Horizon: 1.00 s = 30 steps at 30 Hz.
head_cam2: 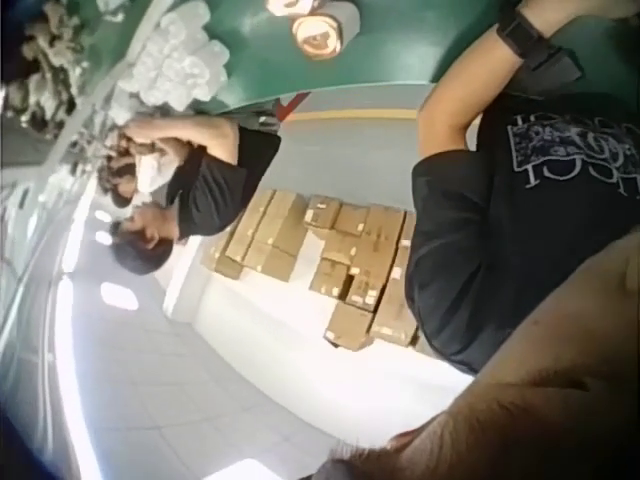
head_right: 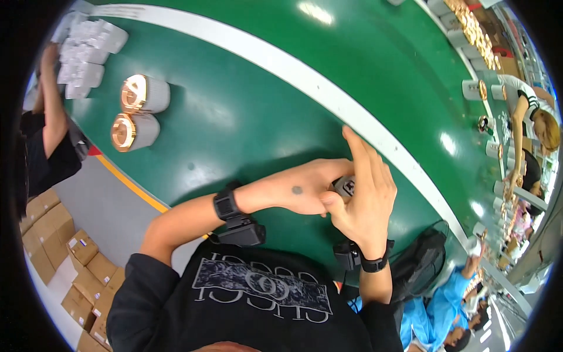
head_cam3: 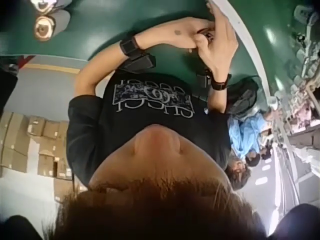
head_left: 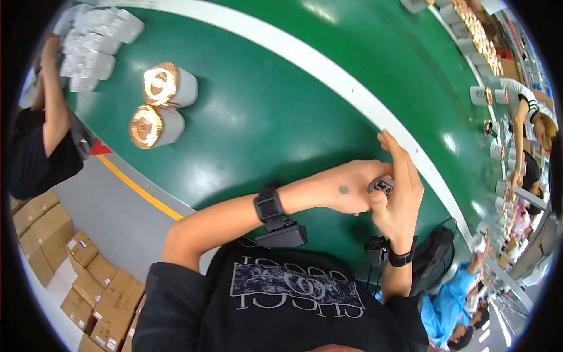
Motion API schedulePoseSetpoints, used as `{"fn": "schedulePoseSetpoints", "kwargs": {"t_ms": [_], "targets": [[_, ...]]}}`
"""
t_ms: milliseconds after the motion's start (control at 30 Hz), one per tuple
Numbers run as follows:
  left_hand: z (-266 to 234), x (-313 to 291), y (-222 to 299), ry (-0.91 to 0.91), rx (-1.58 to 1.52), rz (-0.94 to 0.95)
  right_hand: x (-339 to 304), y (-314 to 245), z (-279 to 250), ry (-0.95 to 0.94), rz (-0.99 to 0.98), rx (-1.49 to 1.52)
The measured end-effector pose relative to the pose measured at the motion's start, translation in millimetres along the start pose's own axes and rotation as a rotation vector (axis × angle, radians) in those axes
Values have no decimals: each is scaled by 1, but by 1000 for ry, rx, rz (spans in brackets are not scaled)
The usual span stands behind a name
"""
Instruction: The person picks up a white plastic housing and a gold-colored lid assembly, inserts the lid into the housing, and presses them together by hand. The person then places the assembled unit onto the green conveyor belt and repeats the process.
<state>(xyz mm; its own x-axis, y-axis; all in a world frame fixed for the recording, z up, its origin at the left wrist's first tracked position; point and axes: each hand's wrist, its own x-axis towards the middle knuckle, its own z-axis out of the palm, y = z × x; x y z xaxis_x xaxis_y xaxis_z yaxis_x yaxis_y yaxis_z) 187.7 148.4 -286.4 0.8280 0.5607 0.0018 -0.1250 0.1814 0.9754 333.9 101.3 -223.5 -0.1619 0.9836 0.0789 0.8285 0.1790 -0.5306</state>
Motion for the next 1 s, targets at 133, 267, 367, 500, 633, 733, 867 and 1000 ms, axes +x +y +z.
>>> {"fn": "schedulePoseSetpoints", "kwargs": {"t_ms": [133, 267, 367, 500, 633, 733, 867, 1000], "targets": [[1, -7, 38, -38, -138, -193, -17, 7, -14, 376, -48, 256], [-2, 4, 49, 136, -284, -169, -28, -3, -35, 688, -6, 365], [-12, 34, 38, 361, -409, -40, -28, -1, -47, 599, 92, 382], [-31, 62, 34, 379, -191, 319, -25, 4, -49, 320, 235, 306], [-89, 57, 66, 644, 297, 263, -23, 17, -38, 172, 165, 72], [-151, 80, 63, 1130, 613, 293, -18, 23, -36, 199, 8, -208], [-223, 113, 56, 1386, 1027, 237, -11, 39, -47, 130, 306, 116], [-252, 125, 67, 1388, 862, 46, 27, 66, -72, 559, 431, 70]]}}
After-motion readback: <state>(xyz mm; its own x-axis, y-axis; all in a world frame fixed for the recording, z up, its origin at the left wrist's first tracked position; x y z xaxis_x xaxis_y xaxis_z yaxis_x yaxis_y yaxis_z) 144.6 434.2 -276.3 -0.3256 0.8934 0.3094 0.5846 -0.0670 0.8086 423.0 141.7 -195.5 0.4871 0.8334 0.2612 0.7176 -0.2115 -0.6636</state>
